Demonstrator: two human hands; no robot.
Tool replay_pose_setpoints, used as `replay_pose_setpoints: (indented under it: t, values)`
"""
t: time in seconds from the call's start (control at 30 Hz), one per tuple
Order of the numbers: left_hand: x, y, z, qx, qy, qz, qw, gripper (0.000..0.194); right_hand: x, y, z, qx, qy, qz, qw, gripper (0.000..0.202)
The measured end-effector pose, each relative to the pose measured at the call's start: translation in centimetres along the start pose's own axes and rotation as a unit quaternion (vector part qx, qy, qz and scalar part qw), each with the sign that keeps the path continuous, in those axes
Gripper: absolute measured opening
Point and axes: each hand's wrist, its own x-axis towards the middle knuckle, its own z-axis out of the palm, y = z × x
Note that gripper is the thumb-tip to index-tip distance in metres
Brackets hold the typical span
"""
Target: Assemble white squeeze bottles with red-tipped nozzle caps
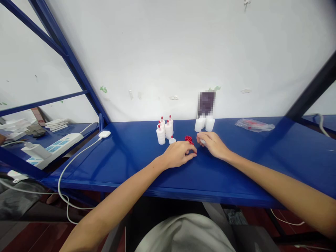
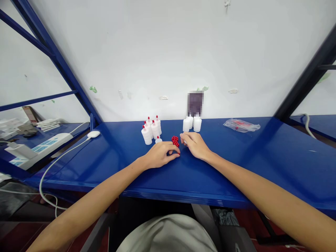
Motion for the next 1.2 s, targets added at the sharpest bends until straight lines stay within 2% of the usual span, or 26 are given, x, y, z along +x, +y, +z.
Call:
replay_pose_setpoints:
  t: [0.07, 0.13, 0.17, 0.23, 0.37, 0.57, 0.73, 0.93, 1.1, 1.2]
  values:
    - [0.3, 0.0, 0.0, -0.073, 0.071, -0.020, 0.995, 0.019, -0.3, -0.5, 0.1, 0.034, -0.016, -0.017, 0.999, 0.047]
    - [0.4, 0.1, -0.1, -0.147, 0.152, -0.029, 0.977, 0.022, -0.6, -1.0, 0.2, 0.065, -0.035, -0.041, 0.996, 0.048]
    - [0.4, 0.2, -0.1, -0.174, 0.180, -0.023, 0.968, 0.023, -0.8, -1.3, 0.3, 0.073, -0.045, -0.054, 0.995, 0.048]
    - [0.4, 0.3, -0.1, -0.198, 0.202, 0.000, 0.959, 0.020, -1.1, -1.6, 0.6, 0.076, -0.070, -0.076, 0.992, 0.050]
    - [0.3, 0.4, 0.0, -0.201, 0.180, 0.020, 0.963, 0.016, -1.4, -2.0, 0.8, 0.054, -0.094, -0.092, 0.990, 0.048]
    - [0.2, 0.5, 0.3, -0.241, 0.205, 0.013, 0.948, 0.019, -1.4, -2.0, 0.7, 0.026, -0.086, -0.116, 0.989, 0.044]
    - [0.2, 0.5, 0.4, -0.250, 0.189, 0.024, 0.949, 0.017, -1.4, -2.0, 0.9, 0.017, -0.092, -0.120, 0.988, 0.041]
    - [0.0, 0.6, 0.5, -0.309, 0.146, -0.004, 0.940, 0.015, -1.4, -1.7, 1.1, 0.051, -0.093, -0.108, 0.988, 0.031]
    - [0.0, 0.7, 0.6, -0.359, 0.141, -0.019, 0.922, 0.021, -1.3, -1.8, 1.3, 0.119, -0.111, -0.095, 0.982, 0.025]
    - [0.0, 0.7, 0.8, -0.357, 0.135, -0.019, 0.924, 0.024, -1.4, -1.9, 1.3, 0.113, -0.109, -0.096, 0.983, 0.022]
